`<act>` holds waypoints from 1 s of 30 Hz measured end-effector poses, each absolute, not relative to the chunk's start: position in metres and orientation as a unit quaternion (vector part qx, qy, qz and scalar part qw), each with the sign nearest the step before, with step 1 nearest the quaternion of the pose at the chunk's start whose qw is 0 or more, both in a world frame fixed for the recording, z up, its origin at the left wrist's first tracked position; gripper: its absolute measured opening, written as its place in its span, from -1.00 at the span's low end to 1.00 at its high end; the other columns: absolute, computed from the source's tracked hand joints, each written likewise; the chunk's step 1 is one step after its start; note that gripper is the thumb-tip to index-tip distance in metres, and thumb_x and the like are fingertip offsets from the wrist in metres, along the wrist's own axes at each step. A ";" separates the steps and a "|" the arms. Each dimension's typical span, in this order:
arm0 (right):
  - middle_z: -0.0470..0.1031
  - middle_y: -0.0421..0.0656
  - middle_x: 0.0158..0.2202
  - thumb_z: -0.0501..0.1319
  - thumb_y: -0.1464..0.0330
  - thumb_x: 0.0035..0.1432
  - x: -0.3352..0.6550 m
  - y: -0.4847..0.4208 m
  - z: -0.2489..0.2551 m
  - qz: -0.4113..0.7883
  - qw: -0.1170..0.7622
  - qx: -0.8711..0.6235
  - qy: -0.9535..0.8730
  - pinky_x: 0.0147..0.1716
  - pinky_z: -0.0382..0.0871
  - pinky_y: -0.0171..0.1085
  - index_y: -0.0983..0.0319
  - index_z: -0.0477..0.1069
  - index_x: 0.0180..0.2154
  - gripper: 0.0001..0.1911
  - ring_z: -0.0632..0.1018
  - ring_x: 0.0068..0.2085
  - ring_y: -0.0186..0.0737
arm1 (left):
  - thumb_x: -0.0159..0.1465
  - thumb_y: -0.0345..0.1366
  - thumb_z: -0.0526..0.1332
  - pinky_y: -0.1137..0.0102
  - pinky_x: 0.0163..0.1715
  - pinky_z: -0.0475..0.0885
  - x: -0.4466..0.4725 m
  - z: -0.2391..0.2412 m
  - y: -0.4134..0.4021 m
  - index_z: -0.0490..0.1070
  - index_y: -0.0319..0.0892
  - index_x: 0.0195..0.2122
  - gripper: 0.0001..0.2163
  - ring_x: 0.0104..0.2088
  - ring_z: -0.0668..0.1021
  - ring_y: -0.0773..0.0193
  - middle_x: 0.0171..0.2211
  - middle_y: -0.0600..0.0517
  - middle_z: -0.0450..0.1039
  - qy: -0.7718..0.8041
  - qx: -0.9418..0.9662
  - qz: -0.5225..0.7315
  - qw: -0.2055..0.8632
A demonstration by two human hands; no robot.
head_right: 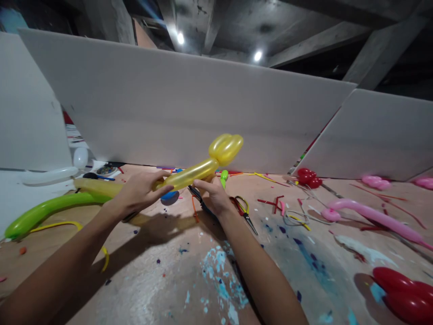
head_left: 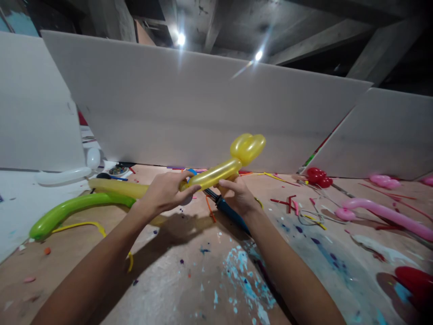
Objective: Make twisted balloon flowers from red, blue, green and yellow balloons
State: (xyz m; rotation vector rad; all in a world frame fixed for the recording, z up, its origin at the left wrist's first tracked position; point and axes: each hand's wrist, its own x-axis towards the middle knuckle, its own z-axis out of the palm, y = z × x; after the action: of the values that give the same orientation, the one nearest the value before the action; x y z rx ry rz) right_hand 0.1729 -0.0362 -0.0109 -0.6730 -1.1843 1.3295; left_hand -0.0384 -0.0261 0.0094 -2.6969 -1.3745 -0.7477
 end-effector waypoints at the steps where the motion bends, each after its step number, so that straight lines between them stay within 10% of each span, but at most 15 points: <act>1: 0.50 -0.15 -0.14 0.40 0.28 -0.16 0.174 -0.037 -0.010 0.581 0.568 -0.277 -0.513 -0.09 0.37 -0.12 0.13 0.44 -0.25 -0.65 0.48 -0.10 -0.10 | 0.30 0.10 -0.02 0.34 -0.35 0.29 -0.038 0.009 -0.026 0.44 -0.10 -0.04 -0.54 -0.29 0.56 0.10 -0.32 -0.06 0.56 -0.442 -0.865 -0.237 0.017; 19: 0.47 -0.18 -0.36 0.38 0.17 -0.07 0.171 -0.030 -0.019 0.555 0.588 -0.331 -0.488 -0.41 0.31 -0.28 0.18 0.46 -0.29 -0.69 0.44 -0.38 -0.28 | 0.19 0.09 0.18 0.36 -0.33 0.33 -0.038 0.004 -0.024 0.30 -0.04 0.10 -0.49 -0.29 0.59 0.13 -0.28 0.01 0.57 -0.413 -0.863 -0.288 0.045; 30: 0.50 -0.12 -0.35 0.36 0.12 -0.03 0.169 -0.034 -0.021 0.508 0.570 -0.388 -0.517 -0.39 0.36 -0.24 0.20 0.45 -0.29 -0.66 0.48 -0.33 -0.19 | 0.27 0.08 0.09 0.32 -0.32 0.32 -0.033 0.001 -0.023 0.44 -0.21 -0.20 -0.59 -0.25 0.57 0.07 -0.26 -0.10 0.56 -0.423 -0.876 -0.213 0.095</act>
State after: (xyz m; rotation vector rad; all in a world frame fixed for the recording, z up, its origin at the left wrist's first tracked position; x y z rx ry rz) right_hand 0.1688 -0.0336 -0.0206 -0.9106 -1.2131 1.1915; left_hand -0.0327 -0.0230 0.0006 -2.5955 -1.2535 -0.6312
